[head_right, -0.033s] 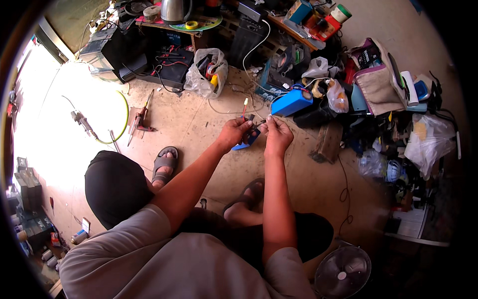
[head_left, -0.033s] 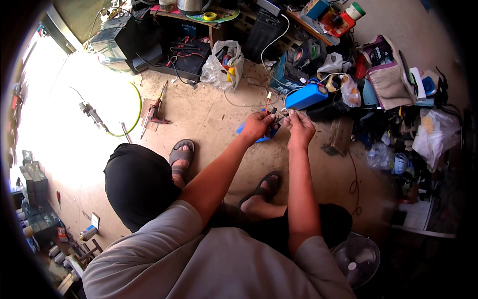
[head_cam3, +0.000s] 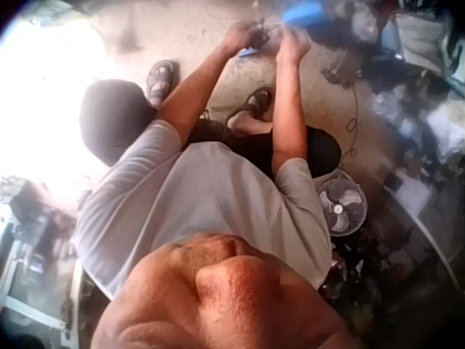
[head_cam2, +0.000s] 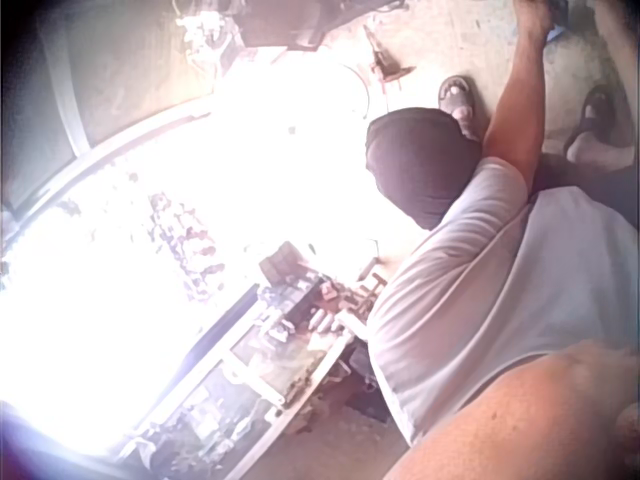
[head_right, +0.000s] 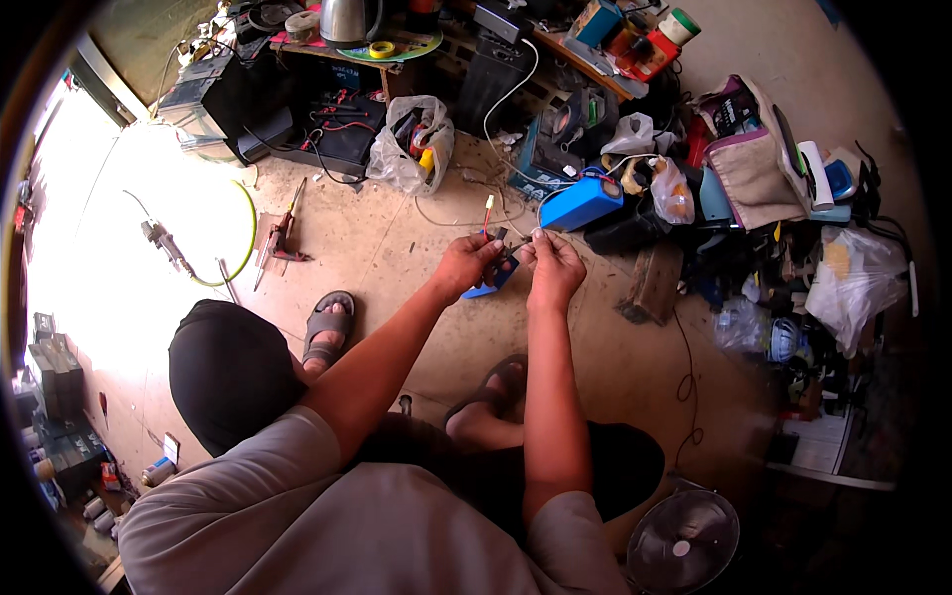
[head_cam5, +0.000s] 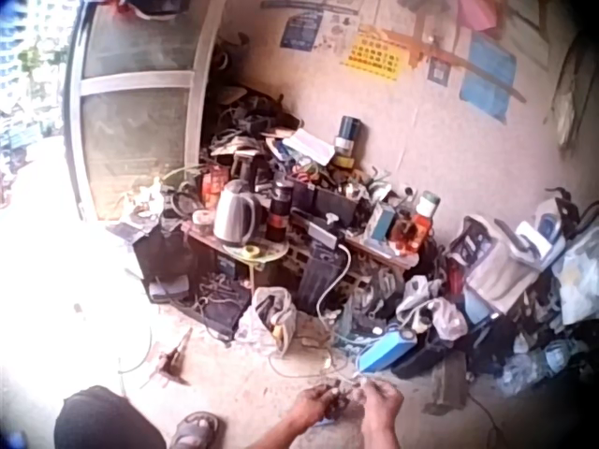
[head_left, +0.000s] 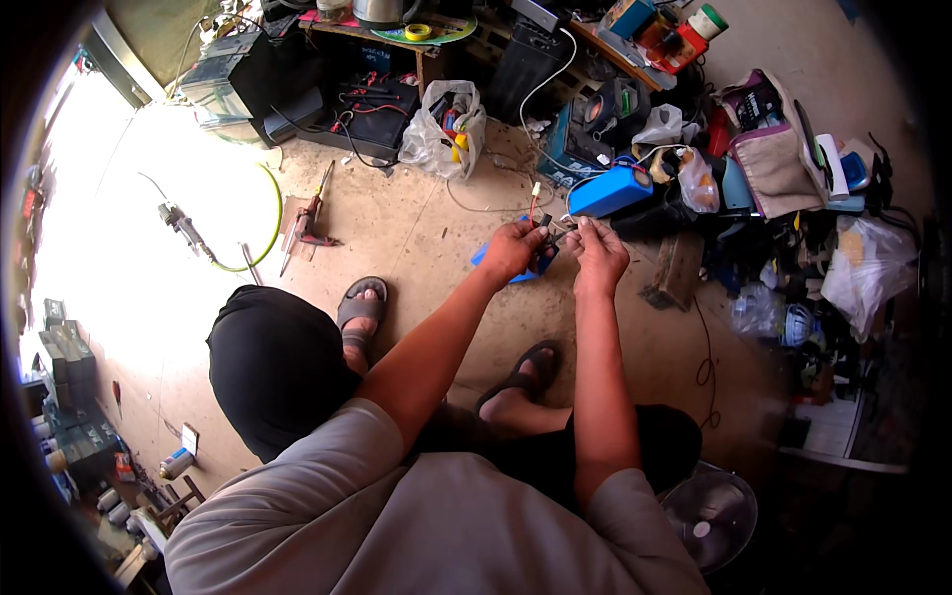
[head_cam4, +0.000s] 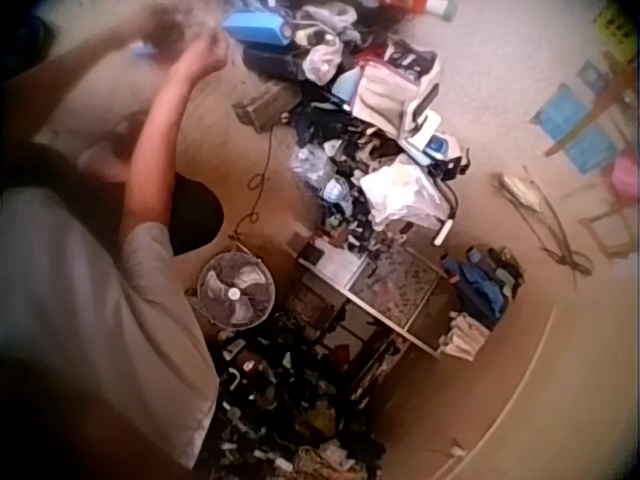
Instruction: The person handles a blue battery pack and strips the insulation from wires using a tool before connecting the wires by hand.
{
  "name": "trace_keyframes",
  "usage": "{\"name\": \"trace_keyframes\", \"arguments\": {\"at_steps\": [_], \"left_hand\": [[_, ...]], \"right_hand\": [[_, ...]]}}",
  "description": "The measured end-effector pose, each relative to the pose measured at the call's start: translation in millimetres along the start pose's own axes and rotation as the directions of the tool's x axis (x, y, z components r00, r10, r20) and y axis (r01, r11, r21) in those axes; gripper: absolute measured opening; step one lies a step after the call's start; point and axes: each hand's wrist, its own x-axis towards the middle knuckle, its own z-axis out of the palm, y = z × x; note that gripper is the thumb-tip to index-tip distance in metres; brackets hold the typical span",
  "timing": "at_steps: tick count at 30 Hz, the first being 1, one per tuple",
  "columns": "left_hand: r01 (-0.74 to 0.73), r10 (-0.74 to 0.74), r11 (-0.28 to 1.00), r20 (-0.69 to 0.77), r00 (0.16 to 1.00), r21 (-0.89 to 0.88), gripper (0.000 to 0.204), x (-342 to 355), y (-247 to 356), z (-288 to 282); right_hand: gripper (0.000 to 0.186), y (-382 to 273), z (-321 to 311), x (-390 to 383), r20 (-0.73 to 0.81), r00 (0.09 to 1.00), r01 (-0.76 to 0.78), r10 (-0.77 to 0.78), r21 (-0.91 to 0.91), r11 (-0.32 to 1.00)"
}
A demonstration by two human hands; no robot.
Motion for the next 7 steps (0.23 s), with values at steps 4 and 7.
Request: {"name": "trace_keyframes", "arguments": {"at_steps": [4,7], "left_hand": [[0.044,-0.043,0.999,0.028,0.999,-0.022,0.022,1.2,-1.2,-3.6],[0.015,-0.014,1.0,0.042,0.999,-0.016,0.022,0.3,-1.1,-4.3]], "right_hand": [[0.014,-17.5,4.9,6.3,0.008,0.998,0.067,-0.067,0.03,0.997],[0.015,-22.8,9.4,5.6,-0.028,0.997,0.077,-0.076,0.035,0.996]]}}
